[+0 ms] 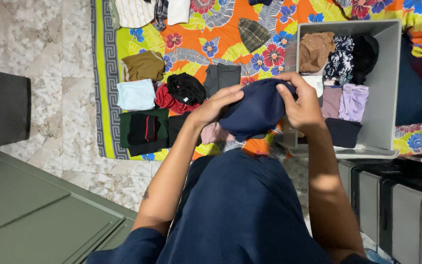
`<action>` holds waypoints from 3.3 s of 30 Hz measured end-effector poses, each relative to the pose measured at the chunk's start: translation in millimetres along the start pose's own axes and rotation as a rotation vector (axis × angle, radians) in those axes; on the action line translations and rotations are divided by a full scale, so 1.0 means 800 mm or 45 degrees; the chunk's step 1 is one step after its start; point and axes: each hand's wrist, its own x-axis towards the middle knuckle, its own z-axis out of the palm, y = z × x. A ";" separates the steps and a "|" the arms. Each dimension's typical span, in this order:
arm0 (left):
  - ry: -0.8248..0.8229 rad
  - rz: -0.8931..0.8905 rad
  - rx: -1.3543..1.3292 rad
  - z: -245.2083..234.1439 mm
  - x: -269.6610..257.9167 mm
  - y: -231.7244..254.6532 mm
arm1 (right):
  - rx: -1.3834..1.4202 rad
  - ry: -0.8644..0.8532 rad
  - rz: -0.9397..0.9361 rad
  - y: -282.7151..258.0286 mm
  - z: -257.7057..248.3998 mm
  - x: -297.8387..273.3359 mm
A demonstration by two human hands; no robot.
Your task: The person picks up several garments from a bed including a pair of shorts, a shirt, and a belt, then folds each item by hand and places them one at a time into a storage bin.
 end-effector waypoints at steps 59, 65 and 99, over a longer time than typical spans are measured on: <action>0.358 -0.324 -0.252 -0.037 0.018 -0.086 | 0.496 -0.286 0.153 -0.073 -0.030 0.056; 0.547 0.764 1.116 0.000 0.031 -0.020 | 0.387 -0.508 0.240 -0.096 -0.038 0.057; 0.333 0.372 0.069 -0.062 0.028 -0.008 | 0.259 -0.036 0.157 -0.017 -0.042 -0.014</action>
